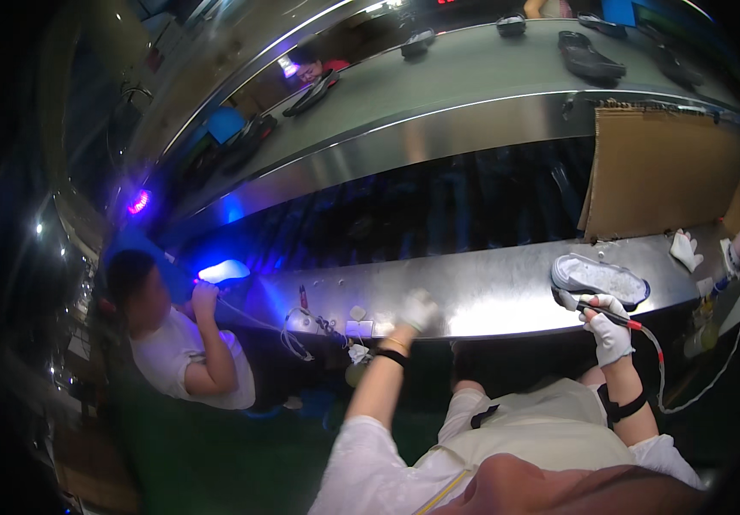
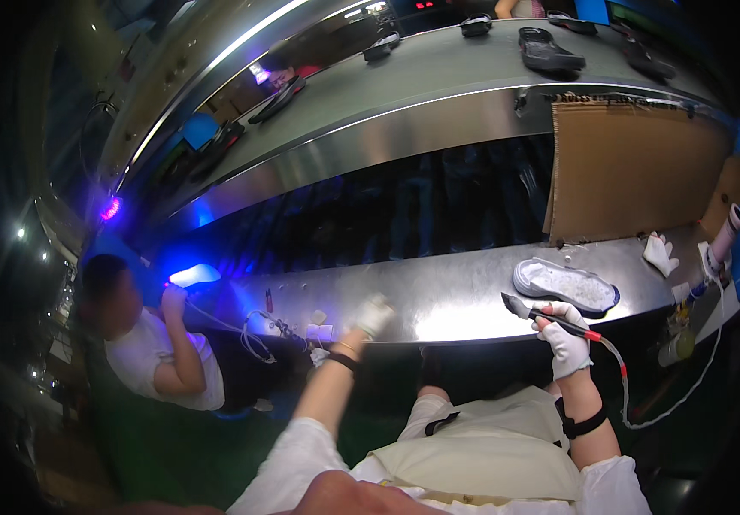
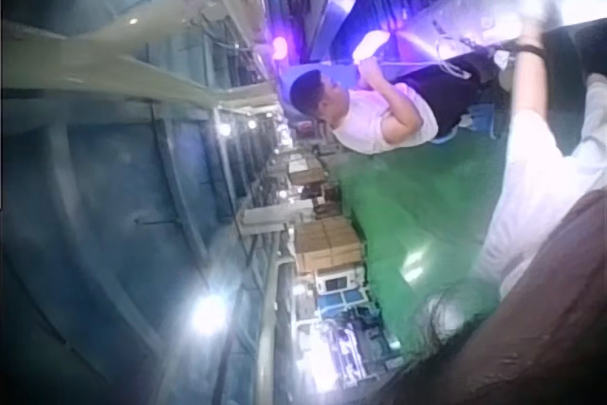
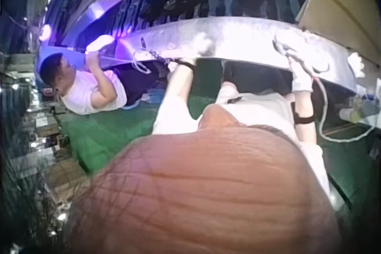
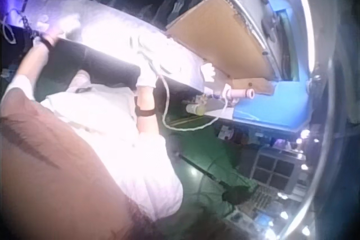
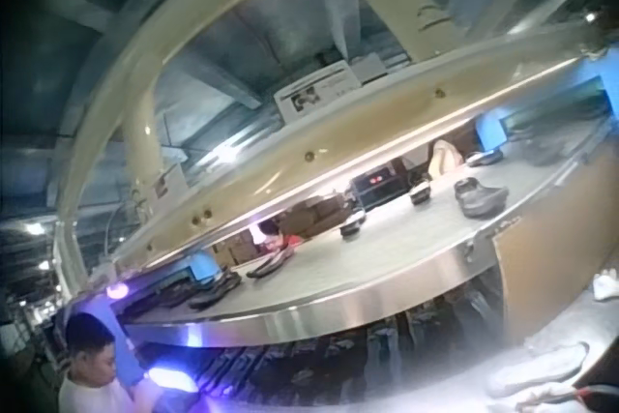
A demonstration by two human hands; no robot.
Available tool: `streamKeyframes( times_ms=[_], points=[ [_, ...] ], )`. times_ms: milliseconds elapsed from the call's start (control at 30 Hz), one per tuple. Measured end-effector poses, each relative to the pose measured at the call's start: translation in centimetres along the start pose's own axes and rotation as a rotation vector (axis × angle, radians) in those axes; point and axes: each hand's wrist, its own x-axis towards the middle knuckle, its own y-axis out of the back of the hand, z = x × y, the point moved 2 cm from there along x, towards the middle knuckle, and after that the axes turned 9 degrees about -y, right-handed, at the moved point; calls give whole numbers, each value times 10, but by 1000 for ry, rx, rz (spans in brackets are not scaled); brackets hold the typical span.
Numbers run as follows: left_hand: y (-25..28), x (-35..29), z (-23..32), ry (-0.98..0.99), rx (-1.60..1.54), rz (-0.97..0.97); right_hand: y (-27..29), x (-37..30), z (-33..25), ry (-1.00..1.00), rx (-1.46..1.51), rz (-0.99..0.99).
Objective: Apply adhesive or primer to shoe soles and edges using a brush on a manufacturing line.
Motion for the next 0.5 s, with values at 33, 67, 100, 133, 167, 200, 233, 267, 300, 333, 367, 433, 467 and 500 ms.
streamKeyframes(
  times_ms=[33,67,100,133,167,200,233,267,300,333,367,433,467,500],
  points=[
    [-37,-37,31,14,331,225,2,-3,3,-19,7,17],
    [-56,-56,47,-14,381,270,4,-4,5,-17,28,19],
    [-71,-73,61,-18,377,375,6,-7,7,-13,19,20],
    [-82,-84,73,-47,388,417,8,-8,9,-3,13,25],
    [-88,-87,81,-40,318,345,11,-9,10,16,3,37],
    [-87,-89,90,-62,273,331,14,-9,11,20,7,41],
    [-76,-80,91,-135,257,138,16,-9,12,55,24,11],
    [-59,-70,95,-214,272,-63,19,-8,12,80,37,-11],
    [-29,-65,104,-315,142,239,23,-8,12,72,38,16],
    [3,-70,109,-264,-611,386,26,-7,13,72,54,29],
    [41,-75,120,-356,-788,409,28,-8,13,88,68,32],
    [112,-101,162,-689,-865,553,29,-8,15,76,65,55],
    [146,-116,187,-881,-856,629,28,-7,15,74,51,78],
    [172,-129,213,-1054,-897,646,26,-7,15,84,58,58]
  ],
)
